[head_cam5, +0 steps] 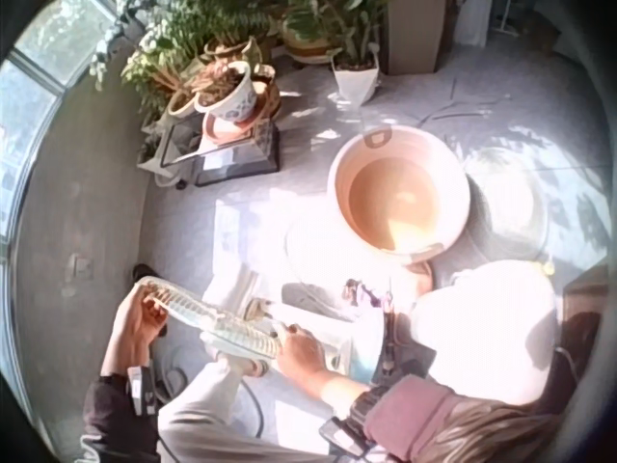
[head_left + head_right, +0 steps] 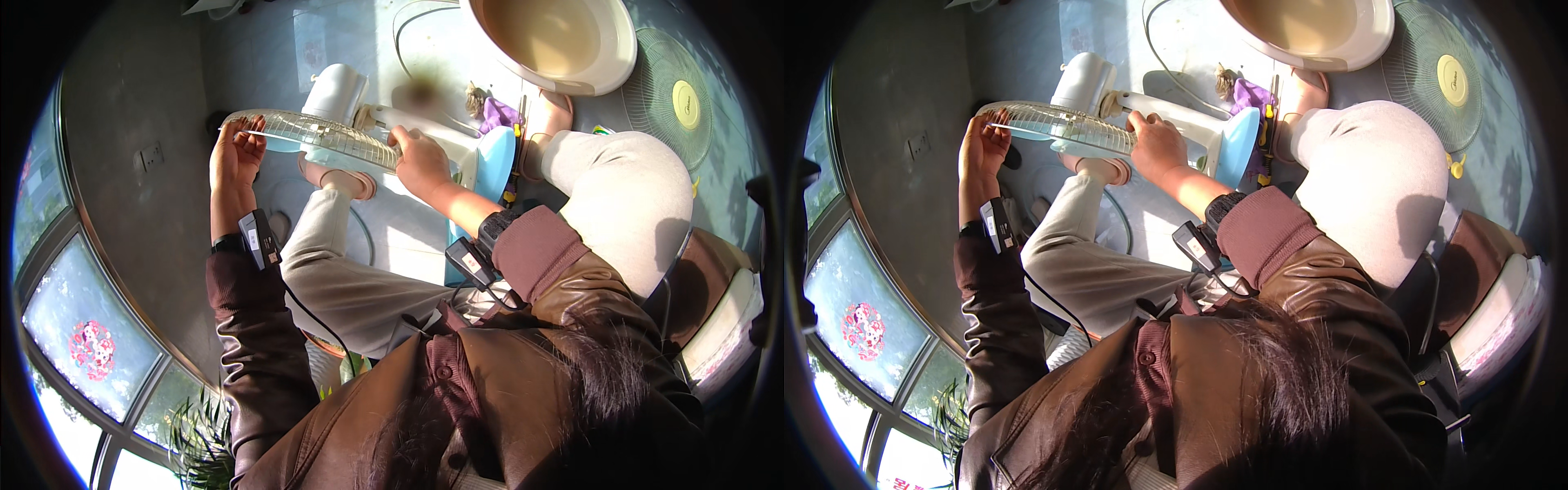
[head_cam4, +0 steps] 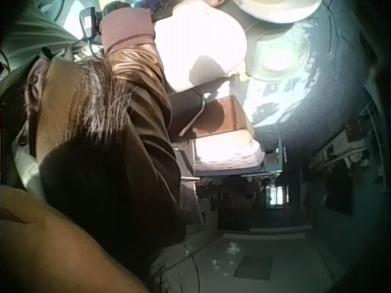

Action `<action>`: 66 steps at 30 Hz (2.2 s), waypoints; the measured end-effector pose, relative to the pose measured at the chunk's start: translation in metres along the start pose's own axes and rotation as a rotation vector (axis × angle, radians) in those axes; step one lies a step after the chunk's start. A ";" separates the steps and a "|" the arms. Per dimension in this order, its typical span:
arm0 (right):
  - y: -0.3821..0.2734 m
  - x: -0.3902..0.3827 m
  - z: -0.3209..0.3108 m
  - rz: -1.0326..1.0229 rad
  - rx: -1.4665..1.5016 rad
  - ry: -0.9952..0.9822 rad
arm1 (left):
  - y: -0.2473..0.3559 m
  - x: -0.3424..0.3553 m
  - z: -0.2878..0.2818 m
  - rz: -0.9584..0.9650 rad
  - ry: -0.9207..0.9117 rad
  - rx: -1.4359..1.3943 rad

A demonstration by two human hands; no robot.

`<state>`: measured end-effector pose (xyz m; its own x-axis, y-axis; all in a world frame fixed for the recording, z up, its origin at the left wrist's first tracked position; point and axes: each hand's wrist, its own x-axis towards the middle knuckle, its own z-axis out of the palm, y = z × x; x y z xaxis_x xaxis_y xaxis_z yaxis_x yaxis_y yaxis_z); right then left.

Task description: The person cleans a white pedestal fan by removing the front grille, wiping the fan blades and grille with a cloth, and reattaching the grille. They dip the cloth in a bucket of water and use a spray bottle to apply cleaning solution to the fan components.

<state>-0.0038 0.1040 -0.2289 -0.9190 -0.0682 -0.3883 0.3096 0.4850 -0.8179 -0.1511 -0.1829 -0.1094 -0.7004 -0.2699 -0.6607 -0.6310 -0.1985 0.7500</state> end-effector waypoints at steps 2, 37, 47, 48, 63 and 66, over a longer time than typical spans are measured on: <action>-0.007 -0.003 -0.004 -0.171 -0.070 0.039 | 0.000 0.003 -0.003 0.008 -0.020 0.015; -0.107 -0.047 0.047 -0.560 0.438 -0.121 | -0.106 -0.164 -0.021 0.318 -0.009 0.101; -0.092 -0.003 0.057 -0.102 0.522 -0.182 | -0.107 -0.173 -0.023 0.287 0.054 0.103; -0.094 -0.005 0.056 -0.232 0.460 -0.143 | -0.107 -0.174 -0.024 0.294 0.031 0.112; -0.113 0.004 0.057 -0.507 0.381 -0.073 | -0.112 -0.175 -0.029 0.262 -0.037 0.169; -0.117 0.007 0.054 -0.333 0.442 -0.206 | -0.111 -0.174 -0.029 0.241 -0.093 0.145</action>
<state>-0.0333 0.0000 -0.1589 -0.9314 -0.3444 -0.1181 0.1253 0.0016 -0.9921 0.0508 -0.1410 -0.0769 -0.8595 -0.2037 -0.4689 -0.4788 -0.0004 0.8779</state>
